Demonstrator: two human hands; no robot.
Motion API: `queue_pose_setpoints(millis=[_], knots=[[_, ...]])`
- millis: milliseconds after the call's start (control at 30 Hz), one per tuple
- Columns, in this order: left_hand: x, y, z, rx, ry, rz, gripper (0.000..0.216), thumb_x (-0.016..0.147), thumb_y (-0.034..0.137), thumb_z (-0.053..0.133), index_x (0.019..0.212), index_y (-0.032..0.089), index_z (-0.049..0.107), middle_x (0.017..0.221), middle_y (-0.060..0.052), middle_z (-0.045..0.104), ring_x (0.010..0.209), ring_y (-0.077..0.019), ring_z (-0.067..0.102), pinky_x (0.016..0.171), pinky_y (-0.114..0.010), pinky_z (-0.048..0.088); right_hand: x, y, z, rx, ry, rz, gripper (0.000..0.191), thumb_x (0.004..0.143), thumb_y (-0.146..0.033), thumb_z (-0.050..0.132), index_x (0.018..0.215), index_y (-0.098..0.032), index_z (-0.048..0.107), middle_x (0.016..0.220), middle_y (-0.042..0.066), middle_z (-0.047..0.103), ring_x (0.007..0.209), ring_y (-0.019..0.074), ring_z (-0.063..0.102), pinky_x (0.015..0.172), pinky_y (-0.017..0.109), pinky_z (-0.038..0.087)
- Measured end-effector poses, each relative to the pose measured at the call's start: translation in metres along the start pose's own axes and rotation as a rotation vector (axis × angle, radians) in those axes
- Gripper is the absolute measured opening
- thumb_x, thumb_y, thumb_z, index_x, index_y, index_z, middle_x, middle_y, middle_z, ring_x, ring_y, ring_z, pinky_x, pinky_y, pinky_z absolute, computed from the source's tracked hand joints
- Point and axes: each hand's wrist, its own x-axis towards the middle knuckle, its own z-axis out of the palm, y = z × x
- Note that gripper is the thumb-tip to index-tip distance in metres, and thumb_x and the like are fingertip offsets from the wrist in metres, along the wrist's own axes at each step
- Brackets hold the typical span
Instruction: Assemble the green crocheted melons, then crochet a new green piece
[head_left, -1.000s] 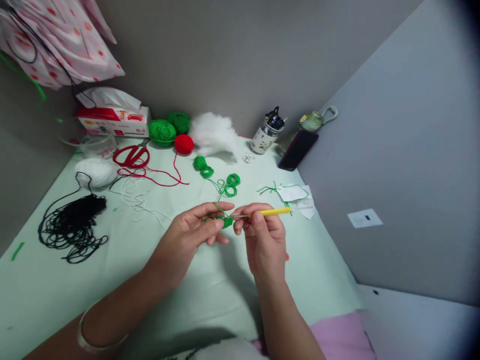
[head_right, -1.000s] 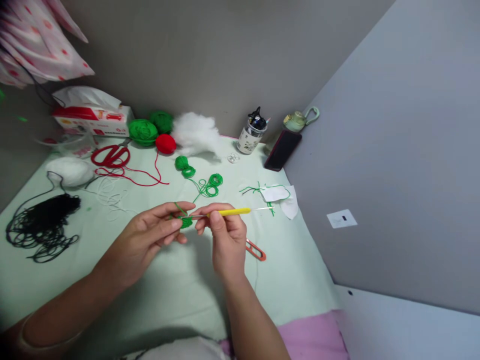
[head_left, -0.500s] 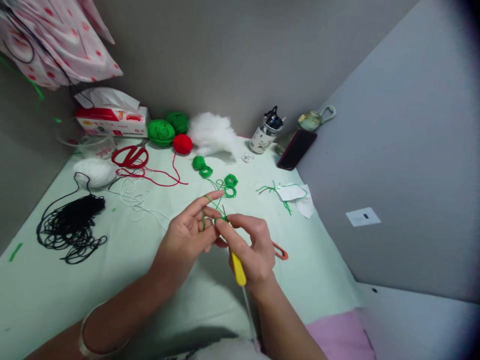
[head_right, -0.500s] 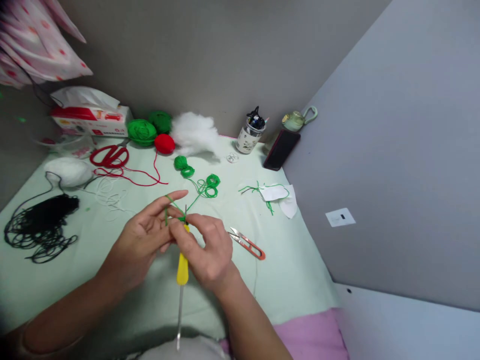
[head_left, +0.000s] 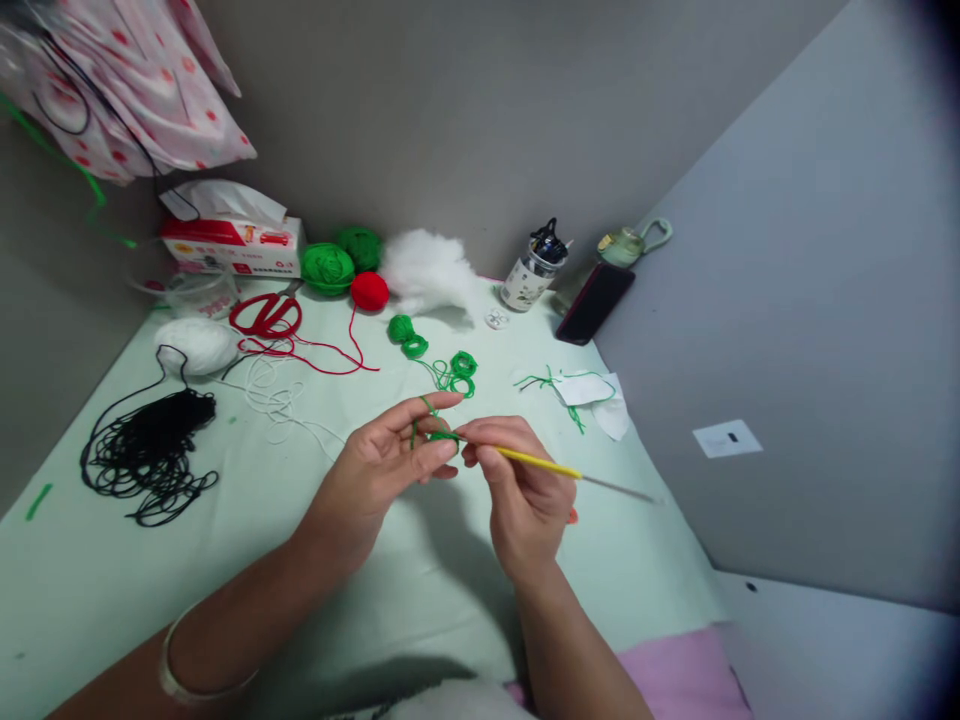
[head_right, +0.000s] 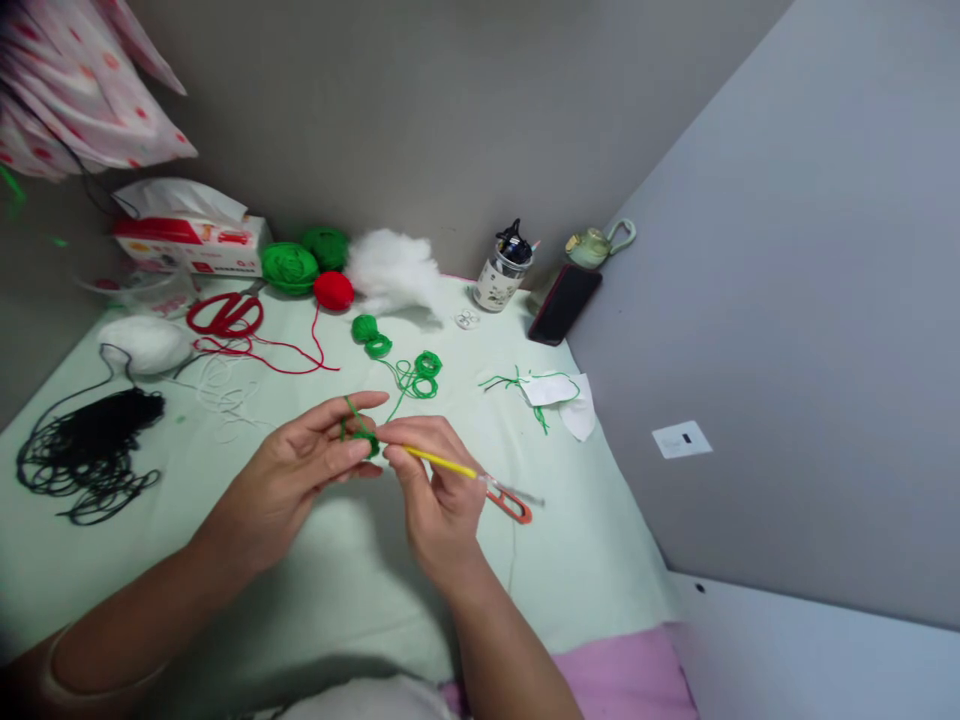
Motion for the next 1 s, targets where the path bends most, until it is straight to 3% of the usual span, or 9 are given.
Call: queue_pose_setpoints(millis=[133,200,267,333,433,667,1000], knots=[[0.002,0.000,0.000,-0.151,-0.032,-0.102,0.040,0.083,0.024,0.082,0.122,0.027,0.077,0.073,0.005,0.057,0.061,-0.0062,0.046,0.072,-0.020,0.055,-0.006,-0.001,-0.002,-0.270,-0.075,-0.188,0.040,0.095,-0.008,0.062,0.125,-0.033,0.073,0.111,0.008,0.074,0.097,0.0209,0.071,0.079,0.038,0.061],[0.006,0.003,-0.003,-0.237,-0.041,-0.211,0.040,0.084,0.021,0.081,0.123,0.023,0.077,0.066,0.007,0.048,0.056,-0.0046,0.040,0.068,-0.019,0.055,-0.003,-0.002,-0.006,-0.230,-0.039,-0.158,0.036,0.095,-0.008,0.062,0.119,-0.032,0.075,0.106,0.007,0.075,0.094,0.0212,0.071,0.077,0.037,0.061],[0.009,0.007,-0.007,-0.288,-0.017,-0.260,0.038,0.083,0.015,0.079,0.121,0.019,0.077,0.065,0.008,0.044,0.054,-0.0035,0.038,0.065,-0.016,0.055,0.003,-0.002,-0.010,-0.064,0.068,-0.035,0.027,0.096,-0.012,0.062,0.108,-0.030,0.078,0.094,0.005,0.074,0.082,0.0189,0.070,0.068,0.034,0.059],[0.011,0.011,-0.010,-0.301,0.014,-0.232,0.038,0.082,0.010,0.078,0.119,0.017,0.078,0.067,0.007,0.045,0.053,-0.0026,0.039,0.064,-0.014,0.054,0.009,-0.002,-0.014,0.134,0.150,0.092,0.019,0.098,-0.018,0.062,0.100,-0.028,0.078,0.086,0.003,0.072,0.069,0.0153,0.065,0.058,0.030,0.055],[0.011,0.013,-0.011,-0.253,-0.016,-0.167,0.035,0.083,0.014,0.079,0.118,0.019,0.077,0.066,0.007,0.048,0.053,-0.0031,0.039,0.063,-0.015,0.055,0.012,0.000,-0.015,0.317,0.130,0.197,0.014,0.098,-0.025,0.064,0.096,-0.026,0.077,0.083,0.002,0.070,0.063,0.0130,0.061,0.055,0.029,0.053],[0.006,0.009,-0.005,-0.130,-0.003,-0.138,0.012,0.079,0.023,0.083,0.089,0.019,0.077,0.057,0.008,0.047,0.052,-0.0053,0.040,0.067,-0.023,0.060,0.007,-0.001,-0.009,0.282,0.081,0.202,0.012,0.096,-0.026,0.065,0.095,-0.023,0.077,0.085,0.005,0.071,0.069,0.0158,0.064,0.058,0.032,0.055],[0.006,0.009,-0.005,-0.135,-0.018,-0.147,0.013,0.079,0.024,0.084,0.088,0.019,0.075,0.056,0.008,0.048,0.052,-0.0056,0.040,0.064,-0.021,0.059,0.007,0.002,-0.010,0.281,0.087,0.200,0.013,0.097,-0.023,0.064,0.096,-0.023,0.077,0.083,0.004,0.069,0.070,0.0154,0.063,0.059,0.031,0.052]])
